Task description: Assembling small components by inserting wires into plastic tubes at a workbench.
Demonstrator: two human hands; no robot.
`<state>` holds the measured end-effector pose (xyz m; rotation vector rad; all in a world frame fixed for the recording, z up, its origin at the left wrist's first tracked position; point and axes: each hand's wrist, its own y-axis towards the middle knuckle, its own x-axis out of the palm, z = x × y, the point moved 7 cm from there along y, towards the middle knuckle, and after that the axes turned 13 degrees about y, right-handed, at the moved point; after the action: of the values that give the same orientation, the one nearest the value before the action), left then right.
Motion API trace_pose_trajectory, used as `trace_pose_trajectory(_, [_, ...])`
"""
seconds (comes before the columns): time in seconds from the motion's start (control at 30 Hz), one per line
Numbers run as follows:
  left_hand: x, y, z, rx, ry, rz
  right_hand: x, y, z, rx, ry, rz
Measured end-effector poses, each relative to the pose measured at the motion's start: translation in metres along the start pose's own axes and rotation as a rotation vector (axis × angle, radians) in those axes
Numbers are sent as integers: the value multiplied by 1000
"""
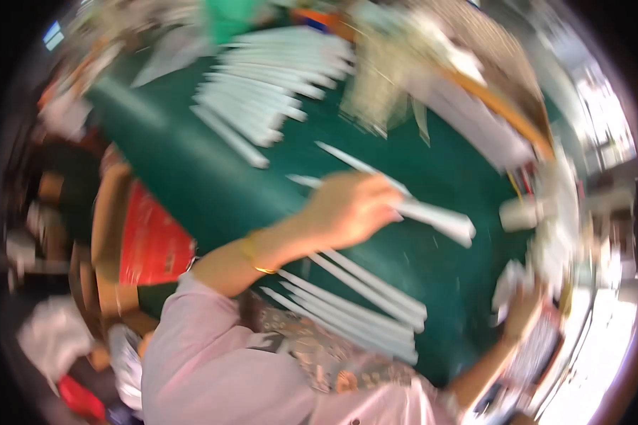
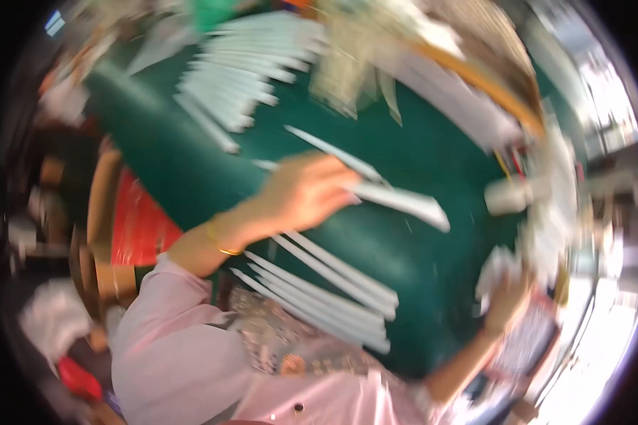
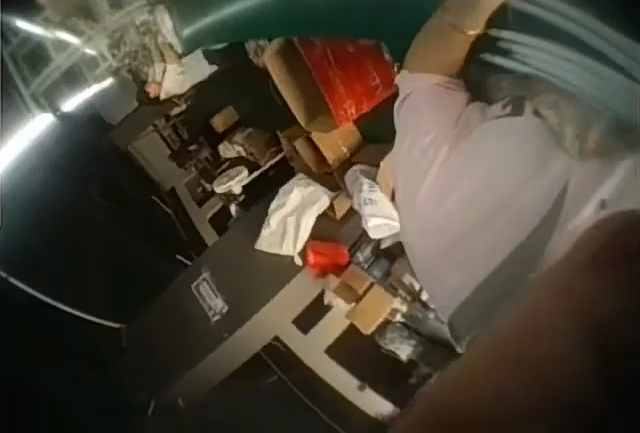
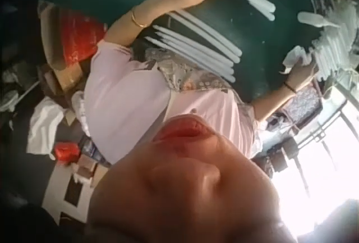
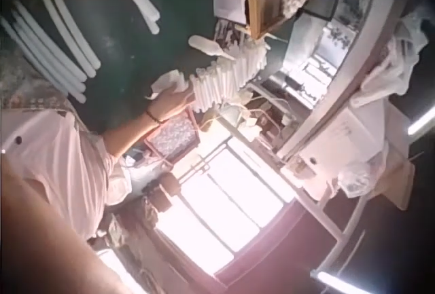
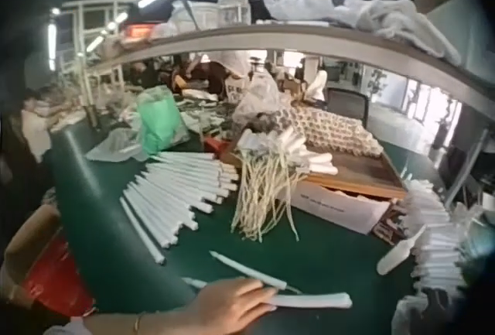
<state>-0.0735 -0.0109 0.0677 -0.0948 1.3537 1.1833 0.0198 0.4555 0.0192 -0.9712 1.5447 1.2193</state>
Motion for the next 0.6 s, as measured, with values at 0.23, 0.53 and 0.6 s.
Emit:
trace_pose_trajectory(0.23, [53, -33, 29, -103, -141, -511, 1, -44, 17, 65, 135, 79])
trace_pose_trajectory(0.53, [45, -38, 15, -387, -644, -783, -83, -14, -220, -470, 574, 145])
trace_pose_trajectory(0.6, [53, -26, 24, -401, -731, -799, -75, -21, -262, -703, 527, 154])
